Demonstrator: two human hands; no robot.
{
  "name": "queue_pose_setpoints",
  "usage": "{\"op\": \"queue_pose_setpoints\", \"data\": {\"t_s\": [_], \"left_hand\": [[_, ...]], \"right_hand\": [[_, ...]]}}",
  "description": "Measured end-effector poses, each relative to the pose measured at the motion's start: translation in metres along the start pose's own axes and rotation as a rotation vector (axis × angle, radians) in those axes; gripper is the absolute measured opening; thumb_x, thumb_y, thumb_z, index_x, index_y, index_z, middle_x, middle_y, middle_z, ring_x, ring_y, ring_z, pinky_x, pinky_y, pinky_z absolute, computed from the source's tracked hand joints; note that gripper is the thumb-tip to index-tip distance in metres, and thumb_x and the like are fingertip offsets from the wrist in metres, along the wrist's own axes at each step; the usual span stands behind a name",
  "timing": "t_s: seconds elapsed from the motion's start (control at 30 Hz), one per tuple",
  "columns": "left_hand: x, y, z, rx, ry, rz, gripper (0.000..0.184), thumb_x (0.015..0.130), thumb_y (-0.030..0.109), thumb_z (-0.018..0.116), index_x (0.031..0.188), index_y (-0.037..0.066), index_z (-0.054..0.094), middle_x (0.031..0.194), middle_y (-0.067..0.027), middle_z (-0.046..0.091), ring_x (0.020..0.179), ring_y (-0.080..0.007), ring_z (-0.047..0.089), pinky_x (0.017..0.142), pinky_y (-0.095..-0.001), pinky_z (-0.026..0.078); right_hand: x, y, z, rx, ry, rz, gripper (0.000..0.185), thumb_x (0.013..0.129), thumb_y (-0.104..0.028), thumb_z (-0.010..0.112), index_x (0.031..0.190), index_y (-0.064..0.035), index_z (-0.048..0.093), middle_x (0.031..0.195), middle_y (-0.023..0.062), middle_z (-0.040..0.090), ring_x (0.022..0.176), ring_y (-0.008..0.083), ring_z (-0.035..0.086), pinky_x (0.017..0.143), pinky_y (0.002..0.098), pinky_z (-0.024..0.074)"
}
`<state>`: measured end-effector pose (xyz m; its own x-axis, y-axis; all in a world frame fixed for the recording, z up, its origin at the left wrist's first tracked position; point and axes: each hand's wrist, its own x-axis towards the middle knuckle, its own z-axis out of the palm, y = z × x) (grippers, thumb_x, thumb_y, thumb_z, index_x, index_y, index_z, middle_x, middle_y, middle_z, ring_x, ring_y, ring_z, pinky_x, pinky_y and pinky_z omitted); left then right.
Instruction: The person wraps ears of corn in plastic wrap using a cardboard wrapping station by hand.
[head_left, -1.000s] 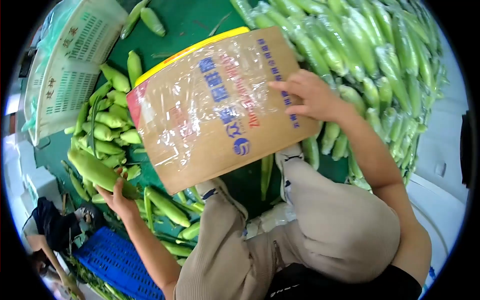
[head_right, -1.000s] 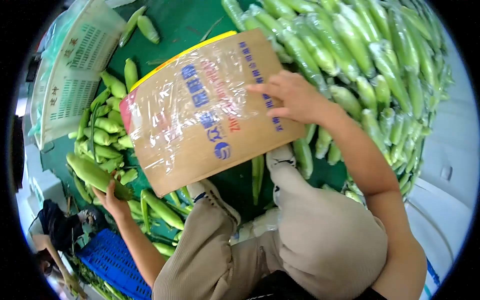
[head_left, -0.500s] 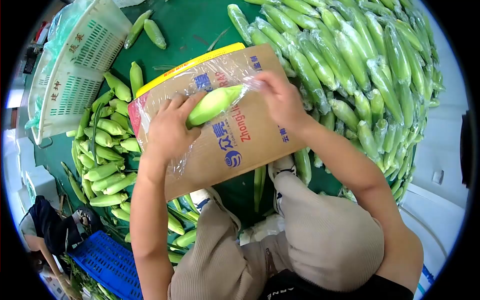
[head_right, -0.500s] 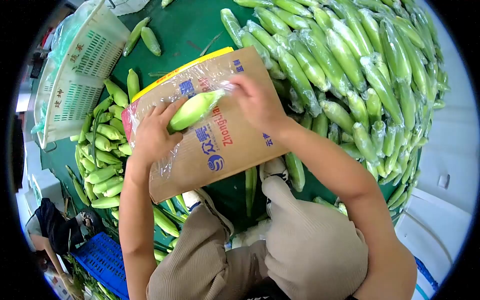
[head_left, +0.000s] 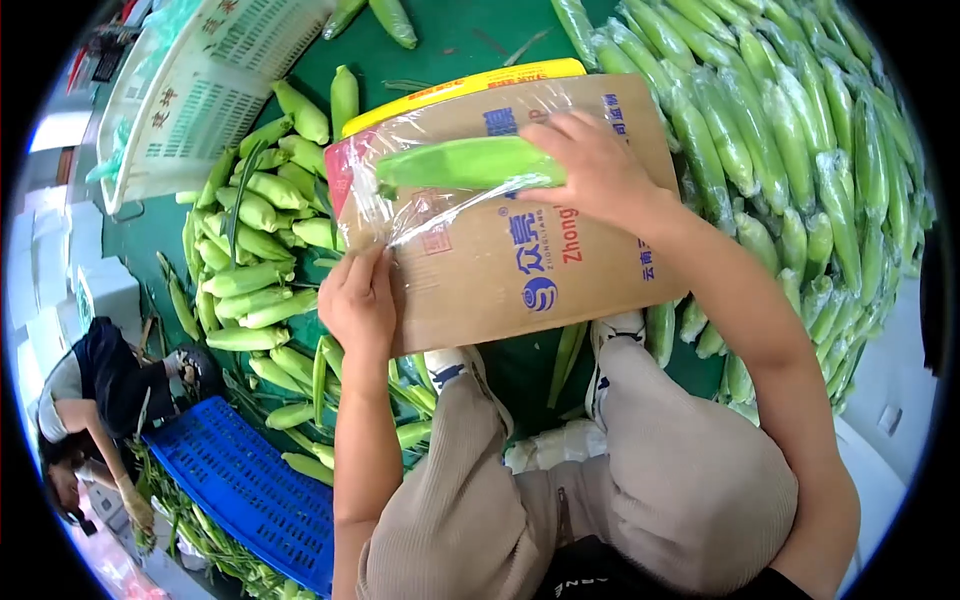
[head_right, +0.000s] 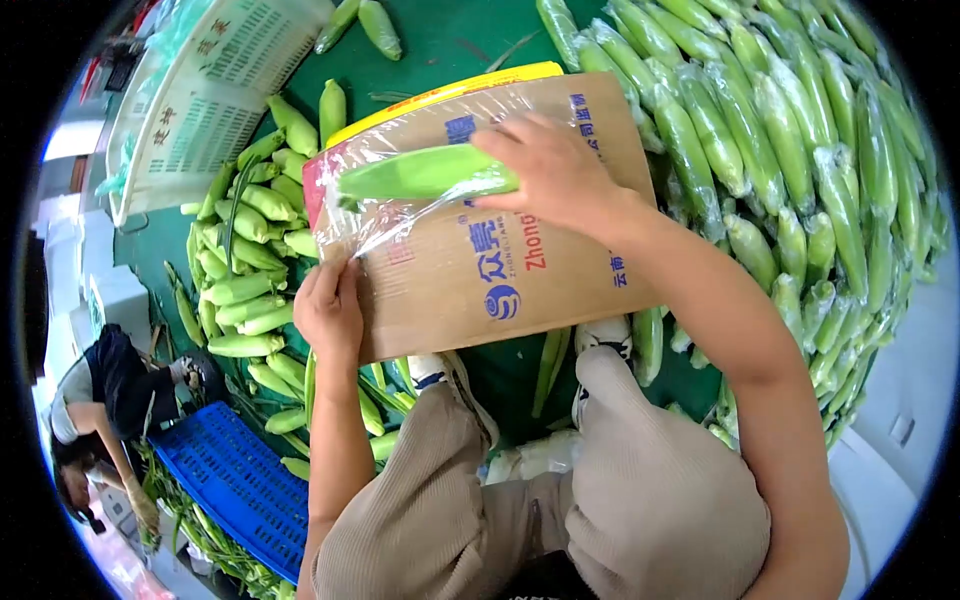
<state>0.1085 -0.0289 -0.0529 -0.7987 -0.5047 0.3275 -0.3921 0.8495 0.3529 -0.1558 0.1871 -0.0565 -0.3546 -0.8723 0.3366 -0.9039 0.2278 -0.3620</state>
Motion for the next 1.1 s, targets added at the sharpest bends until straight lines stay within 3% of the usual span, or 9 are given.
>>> {"op": "queue_pose_setpoints", "data": {"t_s": [0.17,0.23,0.33,0.53,0.6,0.7,0.87,1.03,1.1], "left_hand": [[-0.023,0.004,-0.002,-0.474,0.360,-0.240,0.019,0.092,0.009,0.073,0.109,-0.001,0.071,0.099,-0.0095,0.074,0.089,-0.0139,0.069,0.081,-0.0294,0.055],[-0.035,0.035,-0.003,-0.489,0.153,-0.159,0.026,0.091,0.009,0.075,0.114,-0.001,0.070,0.106,-0.0121,0.073,0.094,-0.0198,0.069,0.088,-0.0334,0.054],[-0.017,0.073,0.007,-0.182,-0.067,0.369,0.029,0.092,0.016,0.073,0.117,0.002,0.071,0.124,-0.0155,0.068,0.108,-0.0322,0.067,0.095,-0.0402,0.052],[0.095,0.072,0.026,0.255,-0.058,0.241,0.039,0.090,0.039,0.074,0.121,0.016,0.073,0.133,-0.0134,0.060,0.136,-0.0320,0.045,0.109,-0.0558,0.035],[0.147,0.057,0.028,0.330,0.181,0.302,0.035,0.091,0.038,0.073,0.117,0.014,0.075,0.128,-0.0131,0.064,0.128,-0.0311,0.054,0.106,-0.0509,0.040],[0.166,0.062,0.026,-0.265,0.001,0.148,0.043,0.086,0.023,0.077,0.125,0.008,0.069,0.117,-0.0151,0.073,0.116,-0.0321,0.066,0.107,-0.0474,0.044],[0.121,0.081,0.050,0.042,-0.075,0.495,0.074,0.078,0.013,0.078,0.147,0.009,0.050,0.140,-0.0124,0.060,0.129,-0.0298,0.059,0.113,-0.0418,0.042],[0.115,0.095,0.039,-0.003,-0.449,0.293,0.044,0.073,0.015,0.078,0.113,0.008,0.063,0.093,-0.0158,0.072,0.088,-0.0411,0.070,0.081,-0.0496,0.056],[0.105,0.100,0.024,-0.036,-0.581,0.302,0.043,0.072,0.014,0.077,0.113,0.008,0.064,0.092,-0.0175,0.071,0.087,-0.0413,0.070,0.080,-0.0501,0.055]], "right_hand": [[-0.018,-0.015,-0.034,0.148,-0.321,-0.070,0.061,0.073,-0.037,0.087,0.121,-0.0086,0.062,0.104,0.0113,0.063,0.101,0.0327,0.061,0.089,0.0437,0.0511],[-0.030,-0.033,-0.037,0.223,-0.459,-0.043,0.059,0.075,-0.040,0.085,0.119,-0.0083,0.063,0.101,0.0108,0.064,0.103,0.0326,0.062,0.089,0.0441,0.0509],[-0.036,-0.044,-0.025,0.063,-0.412,-0.116,0.062,0.077,-0.046,0.083,0.122,-0.0092,0.062,0.110,0.0103,0.063,0.108,0.0321,0.061,0.091,0.0441,0.0502],[-0.002,-0.037,-0.017,-0.043,0.070,-0.053,0.072,0.077,-0.053,0.081,0.131,-0.0103,0.060,0.129,0.0096,0.057,0.119,0.0312,0.056,0.099,0.0447,0.0471],[0.025,-0.026,-0.018,-0.070,-0.036,-0.063,0.072,0.077,-0.050,0.083,0.132,-0.0111,0.059,0.128,0.0095,0.058,0.119,0.0307,0.056,0.100,0.0450,0.0470],[0.055,0.001,-0.002,-0.176,-0.073,-0.088,0.070,0.076,-0.046,0.084,0.131,-0.0103,0.060,0.124,0.0109,0.060,0.117,0.0316,0.059,0.098,0.0429,0.0496],[0.090,0.017,-0.019,0.342,-0.585,0.243,0.068,0.083,-0.040,0.081,0.134,-0.0007,0.058,0.137,0.0164,0.058,0.127,0.0335,0.056,0.105,0.0413,0.0467],[0.092,0.045,-0.031,0.630,-0.676,0.003,0.058,0.106,-0.052,0.049,0.143,-0.0078,0.058,0.148,0.0157,0.055,0.140,0.0316,0.046,0.117,0.0431,0.0368],[0.079,0.045,-0.002,0.226,-0.536,-0.050,0.054,0.106,-0.049,0.050,0.150,-0.0172,0.053,0.160,0.0090,0.042,0.150,0.0313,0.034,0.122,0.0501,0.0277]]}}
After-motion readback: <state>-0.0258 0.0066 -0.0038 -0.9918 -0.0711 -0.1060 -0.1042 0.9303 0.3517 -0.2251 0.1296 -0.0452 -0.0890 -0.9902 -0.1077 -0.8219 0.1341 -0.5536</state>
